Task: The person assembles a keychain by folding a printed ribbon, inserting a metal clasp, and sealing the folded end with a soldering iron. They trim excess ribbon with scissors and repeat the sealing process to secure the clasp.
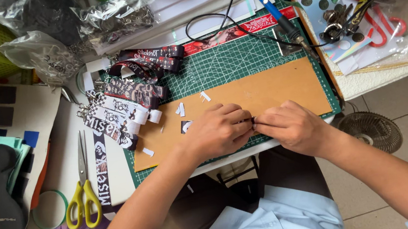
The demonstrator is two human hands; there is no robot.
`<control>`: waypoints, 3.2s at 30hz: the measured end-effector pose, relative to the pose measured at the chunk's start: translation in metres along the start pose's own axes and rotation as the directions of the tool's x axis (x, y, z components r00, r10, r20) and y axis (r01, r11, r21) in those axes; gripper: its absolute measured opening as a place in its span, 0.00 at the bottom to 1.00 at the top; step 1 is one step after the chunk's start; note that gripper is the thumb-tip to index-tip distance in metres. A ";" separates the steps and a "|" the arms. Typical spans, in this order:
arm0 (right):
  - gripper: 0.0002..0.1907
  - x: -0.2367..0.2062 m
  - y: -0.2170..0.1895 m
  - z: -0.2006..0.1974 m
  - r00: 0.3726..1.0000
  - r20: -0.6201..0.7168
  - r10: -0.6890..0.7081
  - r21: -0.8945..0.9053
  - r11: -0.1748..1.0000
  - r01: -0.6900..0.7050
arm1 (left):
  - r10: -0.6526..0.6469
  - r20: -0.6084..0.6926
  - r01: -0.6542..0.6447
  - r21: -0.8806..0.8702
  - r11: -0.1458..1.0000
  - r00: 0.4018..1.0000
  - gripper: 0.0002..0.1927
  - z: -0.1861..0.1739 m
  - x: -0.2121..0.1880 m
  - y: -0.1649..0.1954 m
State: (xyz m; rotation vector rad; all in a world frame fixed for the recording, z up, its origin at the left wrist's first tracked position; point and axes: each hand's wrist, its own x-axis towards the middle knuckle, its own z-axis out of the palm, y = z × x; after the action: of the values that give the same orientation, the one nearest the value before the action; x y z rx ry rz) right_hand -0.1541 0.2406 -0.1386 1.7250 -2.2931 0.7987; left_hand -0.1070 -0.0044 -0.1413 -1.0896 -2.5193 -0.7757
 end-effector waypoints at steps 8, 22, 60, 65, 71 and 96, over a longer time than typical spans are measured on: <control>0.17 -0.001 0.000 0.001 0.998 -0.050 -0.040 -0.017 0.999 0.039 | 0.003 0.016 -0.004 0.061 0.998 1.000 0.08 -0.005 0.001 0.010; 0.16 -0.002 -0.005 -0.002 0.999 -0.003 -0.052 -0.089 0.995 0.051 | -0.007 0.045 0.010 -0.073 0.997 0.999 0.08 -0.018 0.003 0.003; 0.15 -0.004 -0.001 -0.003 0.998 -0.008 -0.064 -0.080 0.995 0.063 | 0.015 0.183 -0.018 0.012 1.000 0.983 0.12 -0.022 0.008 0.001; 0.14 -0.003 0.001 -0.003 0.998 -0.013 -0.068 -0.073 0.995 0.067 | 0.002 0.160 0.002 -0.027 1.000 0.987 0.12 -0.023 0.008 0.001; 0.15 -0.005 -0.001 -0.005 0.998 -0.023 -0.055 -0.045 0.998 0.054 | 0.074 0.215 -0.086 0.044 0.995 0.974 0.11 -0.019 0.004 -0.004; 0.16 -0.015 0.007 -0.001 0.998 -0.024 -0.057 -0.002 0.998 0.057 | -0.403 0.249 0.467 -0.312 0.828 0.881 0.15 -0.023 0.053 -0.019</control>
State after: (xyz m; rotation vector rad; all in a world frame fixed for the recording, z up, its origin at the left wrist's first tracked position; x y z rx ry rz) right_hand -0.1559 0.2553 -0.1469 1.7619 -2.2183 0.8020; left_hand -0.1559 0.0027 -0.1057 -0.6919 -2.8983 -1.3743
